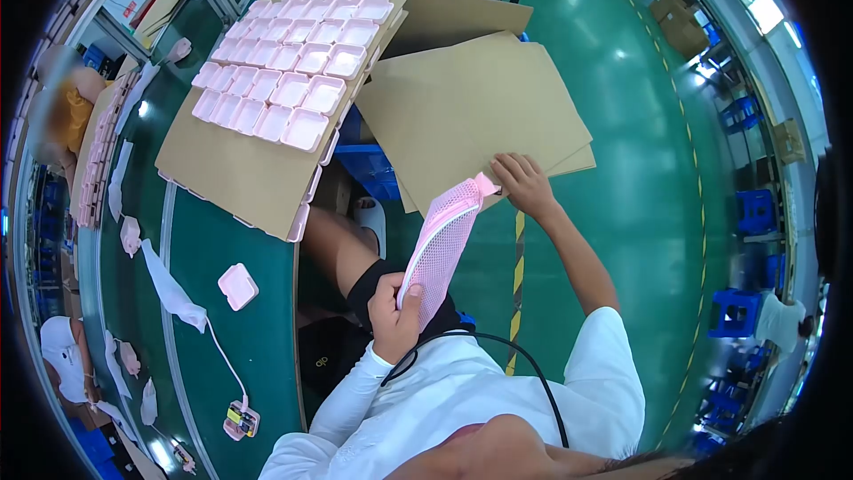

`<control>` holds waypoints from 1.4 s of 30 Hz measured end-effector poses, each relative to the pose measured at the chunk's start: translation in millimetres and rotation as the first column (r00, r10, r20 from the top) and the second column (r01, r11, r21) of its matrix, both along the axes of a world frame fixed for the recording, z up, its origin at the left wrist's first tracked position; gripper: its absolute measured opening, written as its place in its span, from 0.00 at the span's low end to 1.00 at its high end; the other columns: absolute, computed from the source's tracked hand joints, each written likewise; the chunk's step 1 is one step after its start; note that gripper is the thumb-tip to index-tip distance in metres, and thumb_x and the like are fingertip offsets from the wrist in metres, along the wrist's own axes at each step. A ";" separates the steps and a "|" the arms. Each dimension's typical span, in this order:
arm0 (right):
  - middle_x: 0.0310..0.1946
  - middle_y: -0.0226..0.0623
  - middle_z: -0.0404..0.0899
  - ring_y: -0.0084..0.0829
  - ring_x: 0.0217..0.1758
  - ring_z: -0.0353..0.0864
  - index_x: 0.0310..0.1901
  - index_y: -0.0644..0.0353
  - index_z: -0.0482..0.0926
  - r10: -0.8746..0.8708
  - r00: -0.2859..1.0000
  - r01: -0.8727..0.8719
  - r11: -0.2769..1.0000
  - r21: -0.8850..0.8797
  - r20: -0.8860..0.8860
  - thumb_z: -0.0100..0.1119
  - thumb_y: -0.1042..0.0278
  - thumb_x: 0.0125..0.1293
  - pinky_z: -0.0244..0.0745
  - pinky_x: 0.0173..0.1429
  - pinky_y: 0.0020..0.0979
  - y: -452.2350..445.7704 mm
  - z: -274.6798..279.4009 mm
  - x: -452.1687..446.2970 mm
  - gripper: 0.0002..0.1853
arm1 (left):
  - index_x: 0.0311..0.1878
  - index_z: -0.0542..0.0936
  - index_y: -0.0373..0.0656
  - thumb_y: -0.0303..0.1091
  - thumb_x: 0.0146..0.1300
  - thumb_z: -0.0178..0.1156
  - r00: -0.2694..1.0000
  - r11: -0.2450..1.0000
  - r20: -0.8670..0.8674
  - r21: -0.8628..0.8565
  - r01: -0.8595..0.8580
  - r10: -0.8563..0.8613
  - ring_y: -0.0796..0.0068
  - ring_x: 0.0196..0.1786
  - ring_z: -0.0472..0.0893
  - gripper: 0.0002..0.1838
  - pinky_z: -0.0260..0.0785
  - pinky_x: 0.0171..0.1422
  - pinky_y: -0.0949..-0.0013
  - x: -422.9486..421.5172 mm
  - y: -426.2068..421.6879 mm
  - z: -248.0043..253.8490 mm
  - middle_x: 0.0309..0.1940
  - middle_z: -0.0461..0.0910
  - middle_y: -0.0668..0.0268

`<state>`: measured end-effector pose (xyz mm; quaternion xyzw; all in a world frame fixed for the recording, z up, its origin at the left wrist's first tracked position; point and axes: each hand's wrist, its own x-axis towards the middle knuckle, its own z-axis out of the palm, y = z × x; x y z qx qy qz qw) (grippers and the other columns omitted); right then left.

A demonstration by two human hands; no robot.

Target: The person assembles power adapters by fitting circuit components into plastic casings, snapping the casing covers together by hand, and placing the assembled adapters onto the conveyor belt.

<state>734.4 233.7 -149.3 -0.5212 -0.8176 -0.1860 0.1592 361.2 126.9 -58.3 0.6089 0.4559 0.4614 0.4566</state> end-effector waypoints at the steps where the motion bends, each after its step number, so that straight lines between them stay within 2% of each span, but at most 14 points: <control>1: 0.62 0.37 0.79 0.41 0.65 0.79 0.65 0.52 0.79 -0.009 0.999 0.009 1.000 -0.009 -0.035 0.62 0.72 0.58 0.74 0.68 0.43 -5.3 3.8 -1.0 0.30 | 0.47 0.79 0.34 0.36 0.76 0.62 1.000 1.000 0.004 0.009 0.001 -0.001 0.76 0.31 0.79 0.12 0.72 0.38 0.69 3.5 3.1 5.0 0.30 0.83 0.61; 5: 0.64 0.42 0.77 0.45 0.68 0.76 0.67 0.55 0.76 -0.087 0.993 0.086 0.996 -0.010 -0.079 0.66 0.71 0.53 0.71 0.73 0.48 -29.9 12.7 4.3 0.35 | 0.47 0.78 0.34 0.38 0.77 0.62 0.998 1.000 0.055 0.027 0.008 -0.009 0.78 0.32 0.78 0.13 0.72 0.38 0.70 17.2 10.2 16.9 0.31 0.83 0.62; 8: 0.67 0.45 0.73 0.49 0.71 0.72 0.68 0.55 0.74 -0.255 0.936 0.265 0.964 0.009 -0.241 0.67 0.71 0.53 0.68 0.74 0.51 -58.1 23.1 3.2 0.36 | 0.48 0.78 0.35 0.39 0.78 0.61 0.989 0.998 0.138 0.038 0.044 -0.048 0.81 0.32 0.77 0.14 0.70 0.38 0.72 32.8 11.4 32.0 0.30 0.82 0.64; 11: 0.68 0.48 0.71 0.52 0.72 0.69 0.69 0.56 0.73 -0.345 0.814 0.389 0.921 -0.002 -0.467 0.69 0.71 0.54 0.67 0.74 0.52 -84.7 23.9 2.6 0.37 | 0.50 0.76 0.36 0.39 0.79 0.60 0.917 0.985 0.388 -0.100 0.142 -0.092 0.85 0.37 0.75 0.13 0.68 0.43 0.76 54.7 18.3 57.6 0.36 0.81 0.67; 16: 0.68 0.49 0.71 0.53 0.71 0.69 0.65 0.58 0.76 -0.425 0.741 0.484 0.875 -0.025 -0.520 0.67 0.74 0.57 0.67 0.74 0.50 -122.4 46.2 11.1 0.30 | 0.49 0.75 0.35 0.35 0.77 0.59 0.846 0.960 0.522 -0.168 0.225 -0.106 0.82 0.41 0.76 0.11 0.70 0.48 0.74 115.8 70.1 122.0 0.40 0.79 0.67; 18: 0.67 0.48 0.72 0.53 0.70 0.70 0.61 0.58 0.79 -0.483 0.695 0.533 0.843 -0.068 -0.533 0.67 0.74 0.58 0.68 0.73 0.50 -140.2 47.4 16.8 0.26 | 0.50 0.75 0.35 0.33 0.76 0.58 0.798 0.929 0.578 -0.177 0.326 -0.170 0.78 0.43 0.77 0.10 0.72 0.50 0.69 148.8 103.5 123.5 0.41 0.79 0.65; 20: 0.66 0.48 0.73 0.53 0.70 0.71 0.57 0.58 0.81 -0.531 0.628 0.565 0.814 -0.135 -0.569 0.67 0.74 0.59 0.69 0.72 0.50 -156.4 43.0 20.7 0.22 | 0.51 0.75 0.34 0.33 0.75 0.58 0.823 0.913 0.527 -0.194 0.359 -0.212 0.76 0.44 0.78 0.11 0.73 0.50 0.67 183.3 142.6 109.9 0.43 0.79 0.62; 24: 0.63 0.47 0.76 0.53 0.68 0.74 0.52 0.58 0.83 -0.563 0.588 0.538 0.808 -0.240 -0.580 0.68 0.72 0.60 0.71 0.70 0.48 -196.4 22.5 13.9 0.17 | 0.51 0.75 0.32 0.31 0.72 0.58 0.924 0.973 0.376 -0.177 0.146 -0.070 0.71 0.43 0.82 0.12 0.74 0.51 0.65 258.2 200.7 36.4 0.42 0.81 0.57; 27: 0.61 0.46 0.78 0.52 0.67 0.75 0.51 0.58 0.84 -0.602 0.521 0.511 0.788 -0.344 -0.605 0.68 0.71 0.61 0.72 0.69 0.47 -227.2 4.1 -3.7 0.16 | 0.50 0.76 0.32 0.33 0.66 0.61 0.977 0.944 0.209 -0.330 0.019 0.054 0.70 0.35 0.83 0.15 0.77 0.35 0.64 294.2 239.6 -24.7 0.40 0.82 0.57; 30: 0.60 0.45 0.79 0.50 0.66 0.76 0.51 0.58 0.84 -0.653 0.440 0.506 0.748 -0.430 -0.617 0.68 0.71 0.61 0.73 0.69 0.46 -259.6 -13.5 -17.8 0.15 | 0.51 0.76 0.32 0.33 0.62 0.63 0.979 0.882 0.187 -0.446 0.154 -0.076 0.67 0.26 0.83 0.18 0.74 0.22 0.63 288.7 243.8 -37.5 0.35 0.82 0.57; 31: 0.60 0.44 0.79 0.50 0.66 0.76 0.51 0.58 0.84 -0.671 0.413 0.514 0.730 -0.451 -0.615 0.68 0.71 0.62 0.73 0.68 0.46 -268.4 -22.1 -19.9 0.15 | 0.50 0.75 0.33 0.35 0.62 0.66 0.969 0.895 0.237 -0.416 0.159 -0.062 0.68 0.20 0.81 0.19 0.69 0.16 0.68 290.9 244.9 -43.0 0.30 0.81 0.59; 34: 0.58 0.42 0.81 0.48 0.64 0.78 0.50 0.58 0.84 -0.713 0.327 0.531 0.682 -0.503 -0.621 0.67 0.71 0.63 0.74 0.67 0.44 -280.3 -41.5 -25.9 0.13 | 0.49 0.75 0.34 0.39 0.62 0.69 0.982 0.894 0.141 -0.414 0.170 -0.121 0.71 0.22 0.82 0.20 0.69 0.17 0.69 292.9 239.7 -48.1 0.30 0.81 0.61; 36: 0.58 0.42 0.81 0.48 0.63 0.79 0.50 0.58 0.84 -0.720 0.298 0.527 0.672 -0.521 -0.627 0.67 0.72 0.63 0.74 0.66 0.44 -280.2 -44.4 -26.8 0.13 | 0.46 0.74 0.39 0.49 0.64 0.72 0.985 0.884 0.113 -0.436 0.169 -0.133 0.76 0.21 0.79 0.24 0.65 0.17 0.73 287.8 237.4 -45.6 0.29 0.80 0.65; 42: 0.57 0.41 0.81 0.46 0.61 0.79 0.49 0.60 0.84 -0.667 0.355 0.502 0.727 -0.468 -0.655 0.66 0.73 0.64 0.75 0.64 0.43 -247.7 -37.6 -22.0 0.12 | 0.46 0.75 0.41 0.56 0.66 0.70 0.989 0.938 -0.027 -0.322 0.130 -0.146 0.80 0.23 0.73 0.26 0.63 0.21 0.74 269.1 251.3 -69.8 0.28 0.77 0.69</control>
